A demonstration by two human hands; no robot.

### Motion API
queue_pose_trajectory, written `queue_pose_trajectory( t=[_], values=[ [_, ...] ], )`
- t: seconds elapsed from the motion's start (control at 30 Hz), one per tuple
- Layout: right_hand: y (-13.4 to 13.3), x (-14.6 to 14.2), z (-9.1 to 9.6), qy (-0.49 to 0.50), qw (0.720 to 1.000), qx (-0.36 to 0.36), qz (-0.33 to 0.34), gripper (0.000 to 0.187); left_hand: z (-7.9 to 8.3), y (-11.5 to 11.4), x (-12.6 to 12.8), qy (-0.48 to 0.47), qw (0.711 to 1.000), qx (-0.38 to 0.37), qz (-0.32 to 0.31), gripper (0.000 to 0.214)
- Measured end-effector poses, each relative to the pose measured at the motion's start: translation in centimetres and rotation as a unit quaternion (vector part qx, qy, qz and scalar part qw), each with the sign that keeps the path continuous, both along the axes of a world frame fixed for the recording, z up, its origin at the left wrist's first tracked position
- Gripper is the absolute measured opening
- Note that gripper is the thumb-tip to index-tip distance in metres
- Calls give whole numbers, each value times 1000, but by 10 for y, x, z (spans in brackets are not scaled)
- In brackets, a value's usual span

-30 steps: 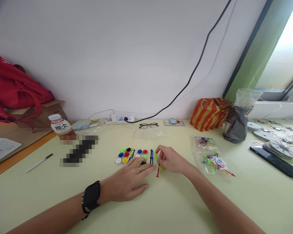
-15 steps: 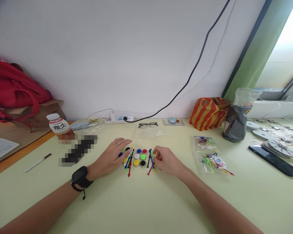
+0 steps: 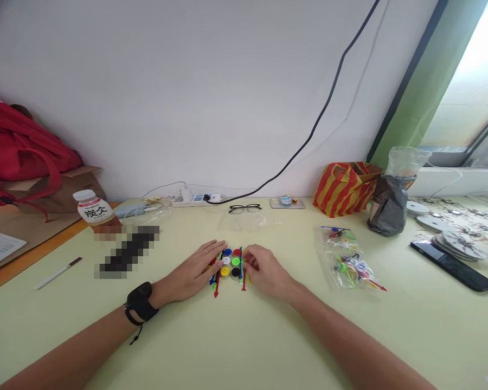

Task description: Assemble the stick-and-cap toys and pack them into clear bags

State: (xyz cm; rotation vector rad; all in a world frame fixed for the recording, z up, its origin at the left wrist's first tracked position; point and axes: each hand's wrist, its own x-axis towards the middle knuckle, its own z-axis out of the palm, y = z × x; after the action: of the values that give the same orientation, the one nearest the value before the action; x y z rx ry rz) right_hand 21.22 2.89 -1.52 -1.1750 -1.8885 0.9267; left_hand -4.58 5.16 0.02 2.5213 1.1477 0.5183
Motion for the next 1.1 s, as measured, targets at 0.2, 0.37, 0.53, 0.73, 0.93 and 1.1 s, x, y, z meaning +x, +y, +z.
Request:
queue_pose_trajectory(
  t=[0.2,0.37,0.53,0.73,0.93,1.1],
  values=[
    [-1,-2,3,-18,1000,17,18,9,-1,0,0,-24,1000,-1,-10,53],
    [-2,8,11,-65,997,28,-16,12,4,7,-6,-123,990,-62,35,52],
    [4,31,19,-194,975,77,-76,11,-1,27,-18,-181,975,-79,105,51],
    [20,66,29,-285,937,121,-161,13,-1,30,-15,-116,992,-12,57,47],
    [45,137,35,-319,883,109,-327,23,2,25,-11,-76,996,21,49,46],
    [53,219,11,-359,800,25,-480,38,0,26,-11,-99,994,6,50,48]
  ],
)
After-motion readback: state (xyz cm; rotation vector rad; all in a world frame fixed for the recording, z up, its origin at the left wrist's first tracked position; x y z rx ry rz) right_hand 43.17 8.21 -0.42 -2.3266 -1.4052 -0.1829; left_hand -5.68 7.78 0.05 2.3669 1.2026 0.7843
